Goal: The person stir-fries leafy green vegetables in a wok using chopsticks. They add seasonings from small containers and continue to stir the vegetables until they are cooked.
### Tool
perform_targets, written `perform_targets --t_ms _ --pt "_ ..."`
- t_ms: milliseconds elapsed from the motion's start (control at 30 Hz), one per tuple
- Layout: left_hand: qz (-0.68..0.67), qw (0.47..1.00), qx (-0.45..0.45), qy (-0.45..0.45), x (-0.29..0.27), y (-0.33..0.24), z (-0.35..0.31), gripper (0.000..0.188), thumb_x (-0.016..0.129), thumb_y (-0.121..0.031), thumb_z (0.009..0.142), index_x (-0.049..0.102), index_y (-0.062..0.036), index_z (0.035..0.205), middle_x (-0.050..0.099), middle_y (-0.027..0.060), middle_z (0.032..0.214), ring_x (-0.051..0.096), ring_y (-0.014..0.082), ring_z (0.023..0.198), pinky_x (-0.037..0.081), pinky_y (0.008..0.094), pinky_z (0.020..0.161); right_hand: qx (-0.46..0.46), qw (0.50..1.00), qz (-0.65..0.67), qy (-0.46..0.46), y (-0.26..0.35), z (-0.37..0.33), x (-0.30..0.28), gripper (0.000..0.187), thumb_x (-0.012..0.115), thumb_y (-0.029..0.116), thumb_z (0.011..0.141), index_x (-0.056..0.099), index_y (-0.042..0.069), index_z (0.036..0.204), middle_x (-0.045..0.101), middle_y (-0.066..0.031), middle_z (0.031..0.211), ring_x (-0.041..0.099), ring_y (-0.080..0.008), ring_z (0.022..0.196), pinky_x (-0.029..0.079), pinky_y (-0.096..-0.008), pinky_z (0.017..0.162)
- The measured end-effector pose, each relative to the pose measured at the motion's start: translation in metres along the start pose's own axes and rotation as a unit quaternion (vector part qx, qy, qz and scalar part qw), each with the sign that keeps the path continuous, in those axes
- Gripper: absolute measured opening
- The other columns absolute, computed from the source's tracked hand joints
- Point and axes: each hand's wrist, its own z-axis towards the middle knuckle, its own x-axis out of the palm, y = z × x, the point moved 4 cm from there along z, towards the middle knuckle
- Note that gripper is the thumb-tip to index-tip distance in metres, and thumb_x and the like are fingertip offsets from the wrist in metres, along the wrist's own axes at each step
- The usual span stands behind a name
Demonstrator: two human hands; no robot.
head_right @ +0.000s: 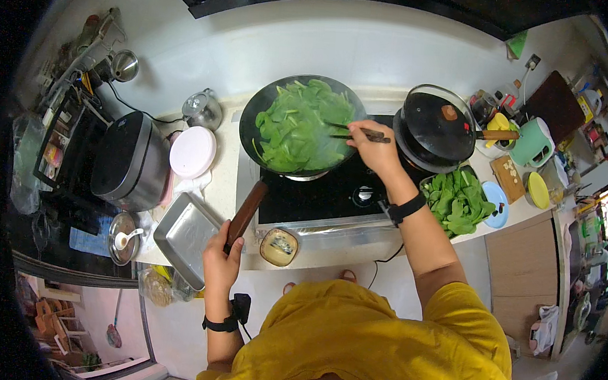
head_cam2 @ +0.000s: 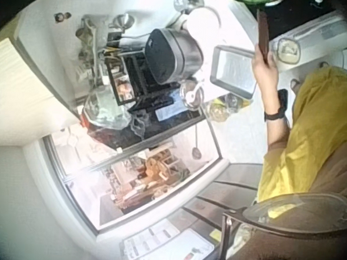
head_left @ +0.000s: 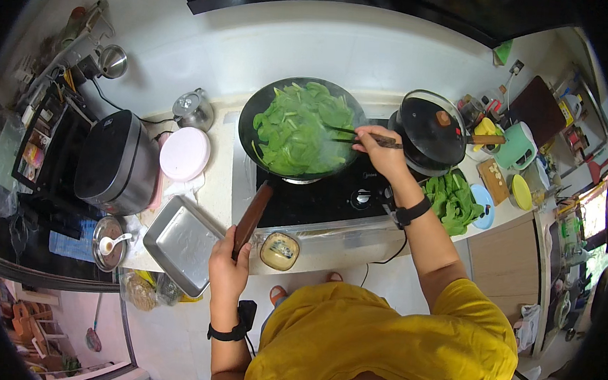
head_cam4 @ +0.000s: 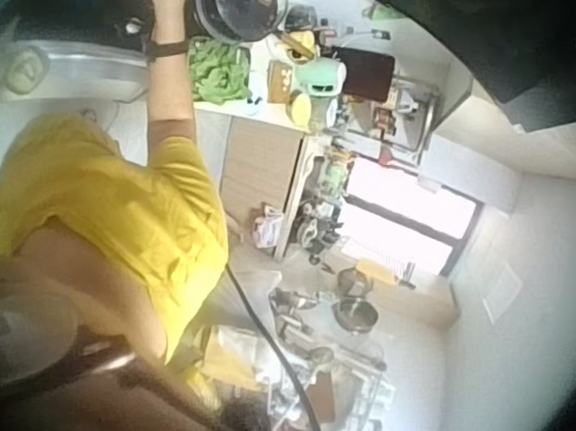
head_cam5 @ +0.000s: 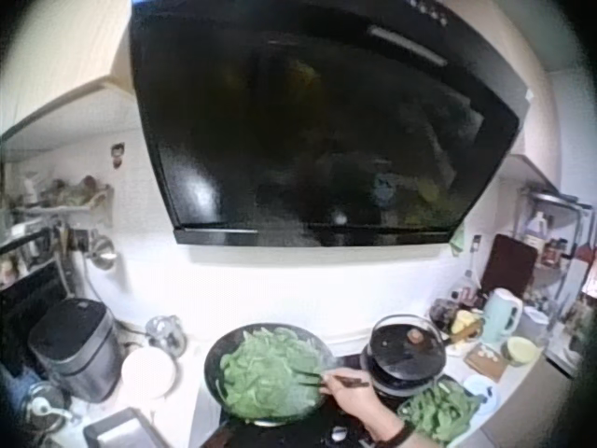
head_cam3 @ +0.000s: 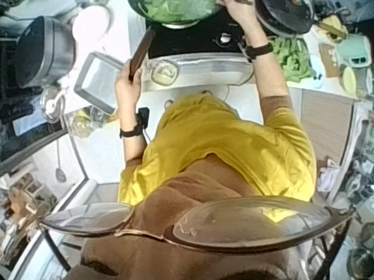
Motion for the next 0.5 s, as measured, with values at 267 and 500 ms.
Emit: perform_targets --t_ms 267,500 --pt "-0.016 1.000 0.011 -0.013 0.000 0.000 -0.001 0.042 0.066 -0.013 0.080 0.056 -0.0007 0.119 0.060 0.0223 0.088 0.058 0.0372 0.079 0.047 0.0402 0.071 -0.030 0.997 0.045 0.058 0.031 -0.010 0.035 0.017 0.059 0.008 0.088 0.063 -0.006 0.097 0.063 -0.0107 0.091 0.063 -0.0152 0.082 0.057 -0.0251 0.071" --pt "-0.004 1.000 0.000 -0.010 0.001 -0.002 -0.002 0.042 0.066 -0.013 0.080 0.055 -0.0004 0.119 0.060 0.0222 0.087 0.058 0.0373 0.078 0.047 0.0400 0.071 -0.024 0.996 -0.073 0.053 0.001 0.072 0.040 0.021 0.061 0.017 0.088 0.064 -0.003 0.096 0.065 -0.0088 0.085 0.065 -0.0147 0.076 0.053 -0.0243 0.066"
